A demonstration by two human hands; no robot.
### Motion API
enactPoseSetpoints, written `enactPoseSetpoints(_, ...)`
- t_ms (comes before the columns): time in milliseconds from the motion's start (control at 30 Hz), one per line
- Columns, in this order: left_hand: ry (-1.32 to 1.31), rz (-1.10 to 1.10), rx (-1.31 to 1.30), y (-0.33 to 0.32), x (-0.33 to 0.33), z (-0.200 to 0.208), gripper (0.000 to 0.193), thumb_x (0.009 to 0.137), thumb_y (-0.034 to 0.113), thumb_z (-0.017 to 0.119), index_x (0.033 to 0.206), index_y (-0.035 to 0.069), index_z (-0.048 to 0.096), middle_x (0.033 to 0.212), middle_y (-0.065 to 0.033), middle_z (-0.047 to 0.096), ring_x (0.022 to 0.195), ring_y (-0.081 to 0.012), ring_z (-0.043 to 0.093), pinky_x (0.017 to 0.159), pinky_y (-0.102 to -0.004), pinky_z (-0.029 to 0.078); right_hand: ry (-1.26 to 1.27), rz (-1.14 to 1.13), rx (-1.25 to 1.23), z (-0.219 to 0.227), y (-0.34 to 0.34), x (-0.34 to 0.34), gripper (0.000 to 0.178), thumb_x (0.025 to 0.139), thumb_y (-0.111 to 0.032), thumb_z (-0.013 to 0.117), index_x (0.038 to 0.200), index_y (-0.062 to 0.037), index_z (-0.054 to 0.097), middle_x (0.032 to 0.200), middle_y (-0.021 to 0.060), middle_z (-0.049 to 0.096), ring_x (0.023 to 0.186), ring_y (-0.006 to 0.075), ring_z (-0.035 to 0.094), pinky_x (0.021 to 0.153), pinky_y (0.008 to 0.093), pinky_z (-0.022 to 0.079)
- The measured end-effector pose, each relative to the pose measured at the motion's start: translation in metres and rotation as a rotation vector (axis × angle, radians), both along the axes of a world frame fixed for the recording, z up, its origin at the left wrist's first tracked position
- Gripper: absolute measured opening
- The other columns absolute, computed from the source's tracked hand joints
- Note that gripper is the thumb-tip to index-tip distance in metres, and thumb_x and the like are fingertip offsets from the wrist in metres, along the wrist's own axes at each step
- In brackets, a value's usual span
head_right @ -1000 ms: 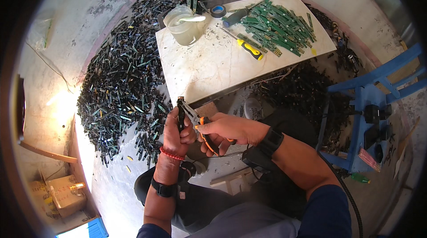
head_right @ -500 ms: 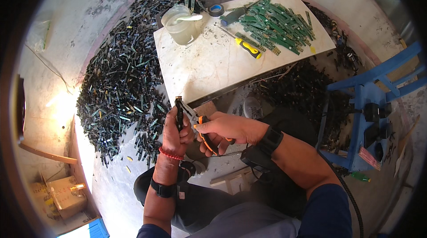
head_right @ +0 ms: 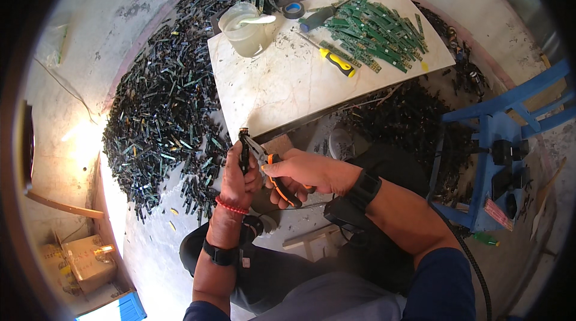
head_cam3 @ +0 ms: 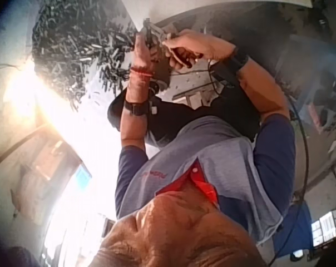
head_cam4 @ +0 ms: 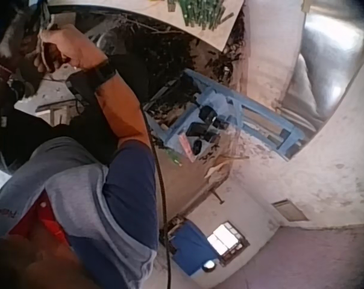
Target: The person sits on the floor and uses pliers to pull components off of green circuit boards. The person holds the board in one hand and uses the pliers in the other to extract parts, dropping the debris onto a large pile on the floor.
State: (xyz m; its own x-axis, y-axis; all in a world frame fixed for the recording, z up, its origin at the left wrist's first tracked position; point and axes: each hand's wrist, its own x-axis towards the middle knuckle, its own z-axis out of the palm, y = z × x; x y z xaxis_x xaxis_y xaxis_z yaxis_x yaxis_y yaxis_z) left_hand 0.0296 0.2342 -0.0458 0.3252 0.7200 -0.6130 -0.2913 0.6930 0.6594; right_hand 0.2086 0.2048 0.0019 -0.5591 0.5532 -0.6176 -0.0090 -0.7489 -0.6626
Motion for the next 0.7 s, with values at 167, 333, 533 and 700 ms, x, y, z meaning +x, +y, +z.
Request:
enactPoseSetpoints(167, 0.02, 0.016, -0.009, 0.0005, 0.0024, -0.0009, 0.045, 0.089, 0.05, 0.042, 0.066, 0.012, 0.044, 0.043, 0.006, 0.026, 0.033, -0.0063, 0.017, 0.033, -0.0231, 0.013, -0.018, -0.014, -0.02, -0.0017, -0.0001, -0.003, 0.036, 0.093, -0.035, 0.044, 0.093, 0.0006, 0.052, 0.077, 0.0135, 0.065, 0.061, 0.0178, 0.064, 0.042, 0.0235, 0.04)
enactPoseSetpoints(333, 0.028, 0.017, -0.027, 0.0015, 0.0028, 0.0015, 0.044, 0.089, 0.05, 0.043, 0.066, 0.013, 0.044, 0.044, 0.0067, 0.027, 0.033, -0.0055, 0.018, 0.032, -0.0222, 0.014, -0.018, -0.032, -0.039, -0.002, -0.0002, -0.0045, 0.036, 0.093, -0.035, 0.044, 0.092, 0.0002, 0.052, 0.076, 0.0135, 0.065, 0.061, 0.0178, 0.064, 0.043, 0.0236, 0.04)
enactPoseSetpoints(533, 0.025, 0.043, 0.012, 0.0002, 0.0035, -0.0029, 0.043, 0.088, 0.051, 0.046, 0.066, 0.013, 0.044, 0.045, 0.0066, 0.029, 0.033, -0.0049, 0.019, 0.032, -0.0211, 0.013, 0.005, -0.047, -0.007, 0.0004, -0.0006, -0.0016, 0.036, 0.092, -0.036, 0.045, 0.09, -0.001, 0.053, 0.072, 0.012, 0.064, 0.058, 0.0179, 0.063, 0.042, 0.0233, 0.038)
enactPoseSetpoints(700, 0.035, 0.058, -0.003, 0.0012, 0.0058, -0.0015, 0.043, 0.087, 0.051, 0.048, 0.067, 0.013, 0.045, 0.047, 0.0062, 0.032, 0.034, -0.0044, 0.02, 0.032, -0.0209, 0.013, 0.016, -0.082, -0.036, -0.0043, -0.0024, -0.0049, 0.033, 0.09, -0.034, 0.045, 0.089, -0.0017, 0.054, 0.071, 0.0108, 0.063, 0.056, 0.0181, 0.061, 0.044, 0.0245, 0.038)
